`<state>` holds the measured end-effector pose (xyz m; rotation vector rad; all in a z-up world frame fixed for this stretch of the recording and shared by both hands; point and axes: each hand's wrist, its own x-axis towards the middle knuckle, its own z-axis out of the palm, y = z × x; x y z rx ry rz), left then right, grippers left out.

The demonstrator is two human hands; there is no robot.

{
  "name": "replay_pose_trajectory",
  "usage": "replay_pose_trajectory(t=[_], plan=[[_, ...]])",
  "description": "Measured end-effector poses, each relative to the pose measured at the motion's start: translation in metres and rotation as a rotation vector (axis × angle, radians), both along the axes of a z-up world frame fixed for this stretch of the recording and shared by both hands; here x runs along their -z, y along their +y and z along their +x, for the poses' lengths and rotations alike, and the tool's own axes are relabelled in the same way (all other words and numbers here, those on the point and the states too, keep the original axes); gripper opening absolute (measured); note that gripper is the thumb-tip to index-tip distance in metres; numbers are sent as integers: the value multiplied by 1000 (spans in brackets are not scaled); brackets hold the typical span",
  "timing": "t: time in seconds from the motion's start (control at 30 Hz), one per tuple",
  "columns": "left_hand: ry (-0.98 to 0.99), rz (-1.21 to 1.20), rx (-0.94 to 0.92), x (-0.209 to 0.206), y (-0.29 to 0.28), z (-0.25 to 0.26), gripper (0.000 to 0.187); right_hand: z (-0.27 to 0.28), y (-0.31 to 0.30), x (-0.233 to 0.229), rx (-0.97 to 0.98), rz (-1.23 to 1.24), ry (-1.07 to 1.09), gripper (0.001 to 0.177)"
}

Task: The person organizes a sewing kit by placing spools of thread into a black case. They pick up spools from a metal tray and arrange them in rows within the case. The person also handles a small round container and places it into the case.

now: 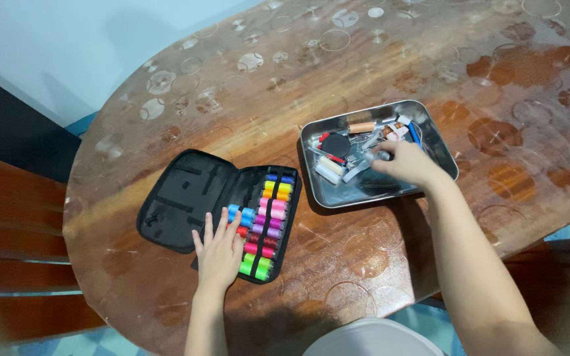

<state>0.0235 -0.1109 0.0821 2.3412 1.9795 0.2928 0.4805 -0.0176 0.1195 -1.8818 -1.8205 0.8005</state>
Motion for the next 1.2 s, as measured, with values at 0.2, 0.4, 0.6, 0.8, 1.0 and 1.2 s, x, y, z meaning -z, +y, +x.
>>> replay_pose_trajectory(t=[0.2,0.4,0.6,0.8,1.0,1.2], plan=[[2,-52,8,-3,-2,0,53,-56,-28,0,48,-272,1144,42],[19,-55,52,-6,-8,-7,53,-100,-32,-15,35,-376,1379,51],[-43,-81,19,-34,-27,-9,46,-120,-52,-28,-18,-466,1442,63],[-314,52,-79,-53,-27,30,37,-136,-69,-39,-169,-578,1379,70],[-1731,-480,-192,-24,-12,100,30,-160,-80,-45,-247,-553,1301,76],[-1542,-447,-181,-15,-5,102,18,-170,-78,-35,-182,-375,963,67]])
